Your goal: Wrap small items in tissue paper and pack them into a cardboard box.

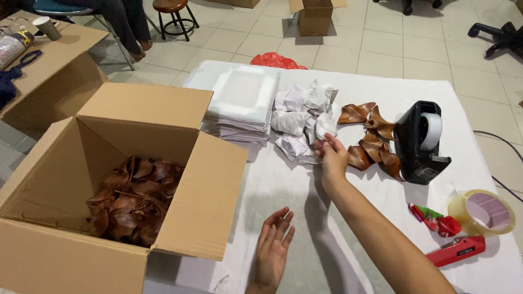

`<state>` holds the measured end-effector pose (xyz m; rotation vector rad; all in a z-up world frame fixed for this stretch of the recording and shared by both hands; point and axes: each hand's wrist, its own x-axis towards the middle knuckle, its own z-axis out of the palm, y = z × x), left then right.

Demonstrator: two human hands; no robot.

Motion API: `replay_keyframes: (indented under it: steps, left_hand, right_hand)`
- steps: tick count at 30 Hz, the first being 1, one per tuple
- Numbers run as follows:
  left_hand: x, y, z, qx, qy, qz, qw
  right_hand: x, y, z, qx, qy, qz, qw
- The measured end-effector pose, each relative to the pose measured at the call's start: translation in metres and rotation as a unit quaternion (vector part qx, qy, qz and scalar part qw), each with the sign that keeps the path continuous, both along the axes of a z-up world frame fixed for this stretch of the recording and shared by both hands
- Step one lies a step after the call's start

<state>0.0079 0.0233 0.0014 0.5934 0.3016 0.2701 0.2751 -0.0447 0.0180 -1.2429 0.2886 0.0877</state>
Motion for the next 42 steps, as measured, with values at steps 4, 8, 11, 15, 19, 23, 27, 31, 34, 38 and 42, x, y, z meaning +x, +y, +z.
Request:
replay_keyframes:
  steps: [4, 8, 11, 15, 19, 23, 27, 31, 34, 38, 42]
  left_hand:
    - [-0.002, 0.000, 0.001, 0.013, -0.008, -0.005, 1.000]
    - [-0.002, 0.001, 0.005, 0.019, 0.001, -0.011, 1.000]
    - [0.006, 0.003, -0.018, -0.032, -0.013, -0.011, 0.999]
    - [0.015, 0.018, -0.059, -0.268, -0.114, -0.061, 0.955]
    - [0.005, 0.026, -0.053, -0.173, -0.311, -0.135, 0.925]
    - [0.018, 0.029, -0.078, -0.112, -0.283, -0.096, 0.948]
    - [0.019, 0.024, -0.063, -0.194, -0.247, -0.096, 0.945]
    - [-0.006, 0.000, -0.110, -0.236, -0.113, -0.056, 0.964]
    - [-0.040, -0.005, -0.011, 0.232, -0.147, -0.218, 0.937]
    - [-0.064, -0.004, -0.013, 0.373, -0.086, -0.227, 0.896]
    - [-0.098, 0.019, 0.017, 0.452, -0.101, -0.233, 0.855]
  right_hand:
    - [0.004, -0.002, -0.006, -0.146, -0.004, 0.145, 0.979]
    - [-0.049, -0.008, 0.051, -0.213, -0.037, 0.174, 0.961]
    - [-0.105, -0.011, 0.048, -0.334, -0.104, 0.236, 0.906]
    - [-0.195, -0.013, -0.017, -0.370, -0.548, 0.321, 0.679]
    - [-0.249, -0.008, -0.020, -0.432, -0.583, 0.379, 0.574]
    - [-0.235, -0.004, -0.014, -0.415, -0.598, 0.375, 0.574]
    - [-0.214, -0.006, -0.038, -0.456, -0.613, 0.340, 0.548]
    - [-0.154, -0.017, -0.073, -0.526, -0.568, 0.261, 0.577]
    - [-0.135, -0.030, -0.026, -0.408, -0.368, 0.301, 0.779]
    - [-0.136, -0.033, -0.032, -0.502, -0.321, 0.349, 0.723]
    - [-0.154, -0.014, -0.039, -0.630, -0.368, 0.330, 0.599]
